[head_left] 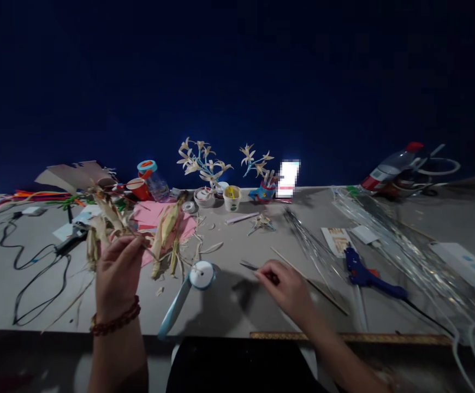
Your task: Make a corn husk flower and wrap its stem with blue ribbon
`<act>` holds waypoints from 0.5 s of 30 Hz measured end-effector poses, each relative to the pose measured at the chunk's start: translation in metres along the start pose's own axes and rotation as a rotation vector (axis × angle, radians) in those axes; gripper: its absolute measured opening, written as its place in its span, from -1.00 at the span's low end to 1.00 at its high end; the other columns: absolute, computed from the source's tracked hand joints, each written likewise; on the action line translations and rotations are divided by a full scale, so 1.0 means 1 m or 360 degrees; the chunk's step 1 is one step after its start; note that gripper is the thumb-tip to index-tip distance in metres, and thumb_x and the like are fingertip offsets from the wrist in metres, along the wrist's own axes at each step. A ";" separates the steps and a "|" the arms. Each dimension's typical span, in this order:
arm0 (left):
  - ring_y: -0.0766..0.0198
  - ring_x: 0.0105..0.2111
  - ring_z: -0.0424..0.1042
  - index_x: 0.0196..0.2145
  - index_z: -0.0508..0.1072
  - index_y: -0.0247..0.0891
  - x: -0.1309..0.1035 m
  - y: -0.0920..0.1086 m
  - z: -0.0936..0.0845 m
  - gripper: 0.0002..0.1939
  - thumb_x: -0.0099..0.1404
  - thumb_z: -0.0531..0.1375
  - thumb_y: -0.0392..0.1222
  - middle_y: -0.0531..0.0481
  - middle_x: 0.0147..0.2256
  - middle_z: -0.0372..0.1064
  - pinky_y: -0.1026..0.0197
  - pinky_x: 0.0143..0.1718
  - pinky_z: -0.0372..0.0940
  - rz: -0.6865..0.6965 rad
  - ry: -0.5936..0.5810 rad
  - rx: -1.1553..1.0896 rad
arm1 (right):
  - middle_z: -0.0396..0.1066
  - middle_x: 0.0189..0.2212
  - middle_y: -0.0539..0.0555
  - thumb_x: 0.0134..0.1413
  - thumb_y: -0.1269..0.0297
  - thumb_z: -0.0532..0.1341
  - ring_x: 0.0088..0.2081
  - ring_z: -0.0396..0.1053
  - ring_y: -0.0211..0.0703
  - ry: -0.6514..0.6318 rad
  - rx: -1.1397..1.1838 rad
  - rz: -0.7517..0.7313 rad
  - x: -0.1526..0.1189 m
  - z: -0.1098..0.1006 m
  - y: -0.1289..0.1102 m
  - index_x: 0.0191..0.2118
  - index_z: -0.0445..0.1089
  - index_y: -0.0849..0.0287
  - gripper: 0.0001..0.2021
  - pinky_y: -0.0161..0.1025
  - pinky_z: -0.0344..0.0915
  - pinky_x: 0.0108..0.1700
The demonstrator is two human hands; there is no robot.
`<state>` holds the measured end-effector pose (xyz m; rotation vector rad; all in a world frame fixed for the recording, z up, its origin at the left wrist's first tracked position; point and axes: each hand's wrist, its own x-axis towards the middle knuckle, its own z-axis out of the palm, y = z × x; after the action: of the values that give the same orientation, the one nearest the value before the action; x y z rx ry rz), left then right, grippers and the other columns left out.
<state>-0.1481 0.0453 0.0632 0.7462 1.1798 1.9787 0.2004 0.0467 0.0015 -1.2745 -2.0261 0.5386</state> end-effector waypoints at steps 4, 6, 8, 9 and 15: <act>0.27 -0.31 0.49 -0.45 0.58 -0.31 -0.009 0.011 0.014 -0.84 0.00 0.47 -0.29 -0.01 -0.41 0.52 0.23 -0.16 0.43 0.0161 -0.0206 0.0007 | 0.52 -0.38 0.04 0.37 0.25 0.12 -0.33 0.44 -0.15 -0.0135 0.0146 -0.0258 0.038 -0.002 -0.035 -0.29 0.42 0.11 -0.81 -0.27 0.22 -0.26; 0.28 -0.32 0.48 -0.46 0.57 -0.30 -0.011 0.021 0.015 -0.87 0.01 0.45 -0.31 -0.01 -0.40 0.51 0.23 -0.17 0.42 0.0258 -0.0267 0.0024 | 0.50 -0.38 0.03 0.36 0.27 0.12 -0.34 0.41 -0.16 -0.0212 0.0174 -0.0283 0.052 -0.005 -0.041 -0.27 0.41 0.12 -0.83 -0.27 0.19 -0.27; 0.28 -0.32 0.48 -0.45 0.57 -0.30 -0.011 0.027 0.012 -0.87 0.03 0.45 -0.32 -0.02 -0.38 0.51 0.25 -0.21 0.41 0.0266 -0.0298 0.0074 | 0.47 -0.42 0.01 0.34 0.28 0.14 -0.38 0.38 -0.19 -0.0296 0.0246 -0.0222 0.062 -0.005 -0.040 -0.31 0.41 0.13 -0.83 -0.29 0.17 -0.31; 0.27 -0.32 0.48 -0.44 0.58 -0.29 -0.010 0.027 0.011 -0.86 0.03 0.45 -0.32 -0.02 -0.38 0.51 0.26 -0.23 0.41 0.0246 -0.0300 0.0101 | 0.46 -0.45 -0.01 0.31 0.28 0.17 -0.41 0.36 -0.20 -0.0325 0.0304 -0.0169 0.065 -0.002 -0.038 -0.33 0.41 0.14 -0.83 -0.30 0.16 -0.34; 0.27 -0.28 0.46 -0.43 0.58 -0.28 -0.008 0.017 0.011 -0.89 0.06 0.44 -0.31 -0.01 -0.41 0.51 0.26 -0.16 0.41 0.0136 -0.0376 0.0057 | 0.33 -0.58 -0.10 0.07 0.33 0.34 -0.52 0.21 -0.29 -0.0287 0.0682 0.0081 0.069 0.026 -0.033 -0.48 0.39 0.17 -0.83 -0.35 0.10 -0.44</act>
<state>-0.1395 0.0382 0.0825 1.0335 1.0596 1.8807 0.1408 0.0944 0.0269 -1.0461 -1.8848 1.0794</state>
